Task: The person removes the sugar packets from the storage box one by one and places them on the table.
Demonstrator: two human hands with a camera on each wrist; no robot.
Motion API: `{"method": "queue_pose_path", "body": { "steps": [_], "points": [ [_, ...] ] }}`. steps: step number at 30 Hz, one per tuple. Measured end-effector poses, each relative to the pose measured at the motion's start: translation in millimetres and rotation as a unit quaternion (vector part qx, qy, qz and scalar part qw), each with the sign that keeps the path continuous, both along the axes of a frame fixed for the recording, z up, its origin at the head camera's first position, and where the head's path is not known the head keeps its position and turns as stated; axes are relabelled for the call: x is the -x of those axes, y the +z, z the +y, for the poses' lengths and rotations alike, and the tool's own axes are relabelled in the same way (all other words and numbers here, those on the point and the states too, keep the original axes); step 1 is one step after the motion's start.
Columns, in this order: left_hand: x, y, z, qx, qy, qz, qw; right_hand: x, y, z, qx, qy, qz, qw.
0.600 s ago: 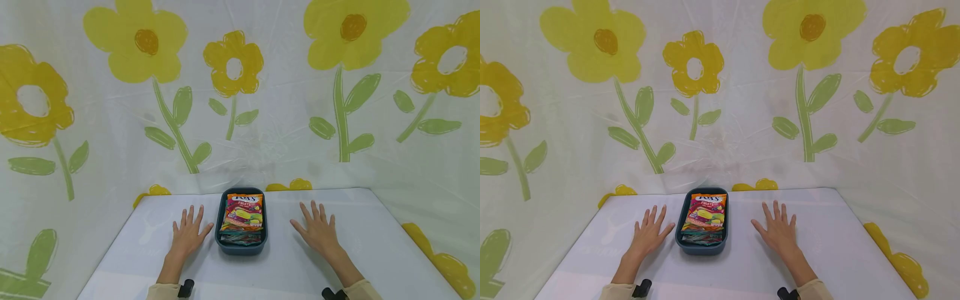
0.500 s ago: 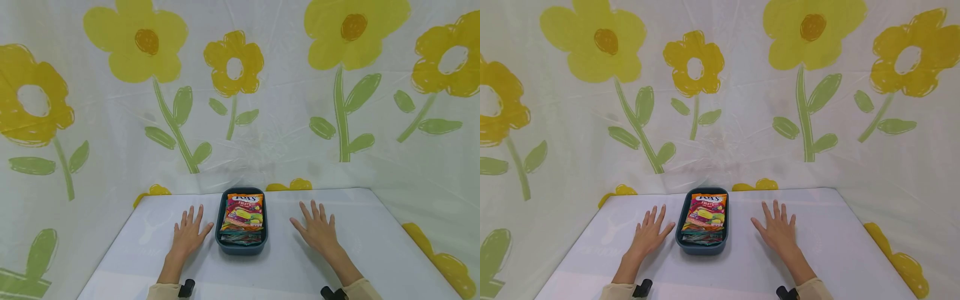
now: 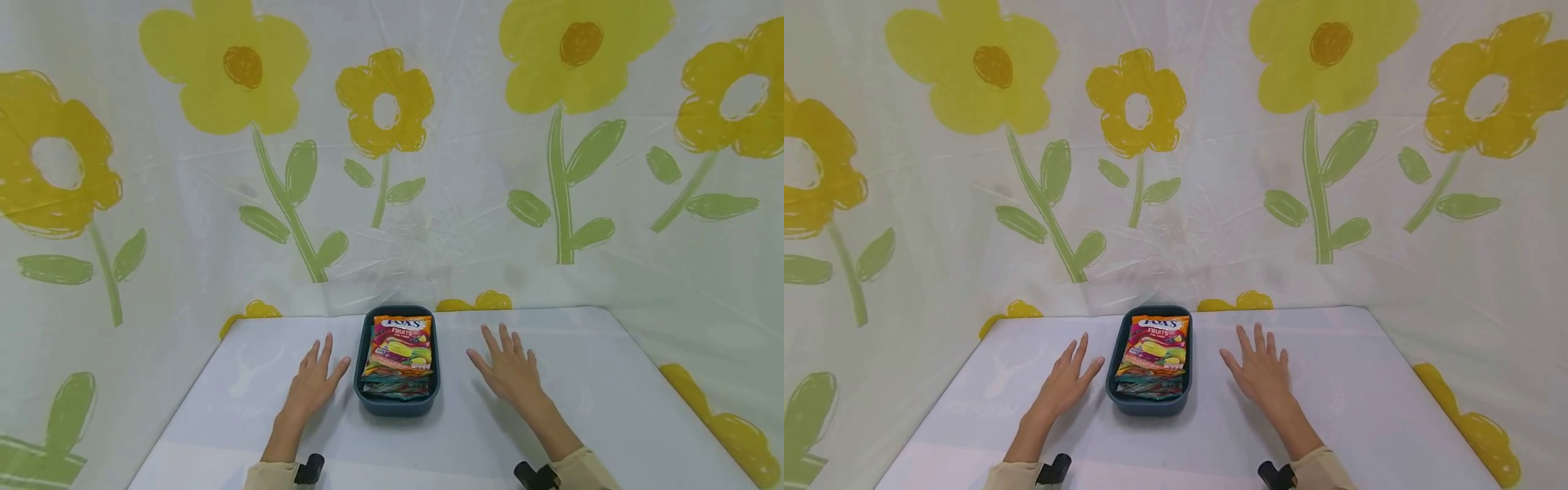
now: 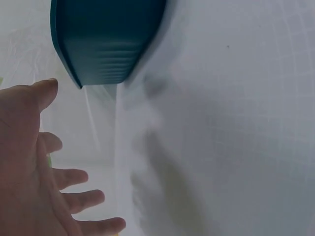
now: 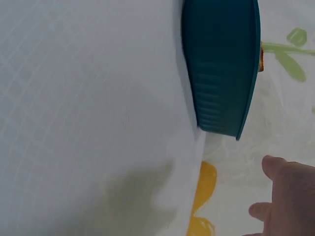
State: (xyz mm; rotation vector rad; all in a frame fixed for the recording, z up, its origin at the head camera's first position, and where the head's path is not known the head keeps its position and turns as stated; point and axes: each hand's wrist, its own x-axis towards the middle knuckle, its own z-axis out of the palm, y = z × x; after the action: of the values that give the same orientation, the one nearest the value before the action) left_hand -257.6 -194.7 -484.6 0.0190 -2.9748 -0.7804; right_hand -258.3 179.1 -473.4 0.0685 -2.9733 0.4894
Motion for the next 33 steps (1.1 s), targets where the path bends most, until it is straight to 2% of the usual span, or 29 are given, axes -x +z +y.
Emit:
{"method": "queue_pose_path", "body": {
  "steps": [5, 11, 17, 21, 33],
  "points": [
    [3.4, 1.3, 2, -0.026, 0.005, 0.001, 0.9996, 0.3, 2.3, -8, 0.01, -0.001, 0.011, 1.0],
    [5.9, 3.4, 9, -0.056, 0.007, 0.026, 0.9981, 2.9, 5.4, -20, 0.032, -0.012, 0.029, 0.999],
    [8.0, 5.1, 16, -0.092, 0.007, 0.044, 0.9948, 1.2, 12.5, -31, 0.057, -0.011, 0.027, 0.998],
    [8.3, 3.8, 20, -0.104, 0.001, 0.053, 0.9931, 0.9, 11.7, -38, 0.066, -0.012, 0.026, 0.997],
    [6.8, -2.1, 28, -0.15, -0.013, 0.047, 0.9875, -0.3, 12.7, -62, 0.075, 0.003, 0.032, 0.997]
  ]
}}
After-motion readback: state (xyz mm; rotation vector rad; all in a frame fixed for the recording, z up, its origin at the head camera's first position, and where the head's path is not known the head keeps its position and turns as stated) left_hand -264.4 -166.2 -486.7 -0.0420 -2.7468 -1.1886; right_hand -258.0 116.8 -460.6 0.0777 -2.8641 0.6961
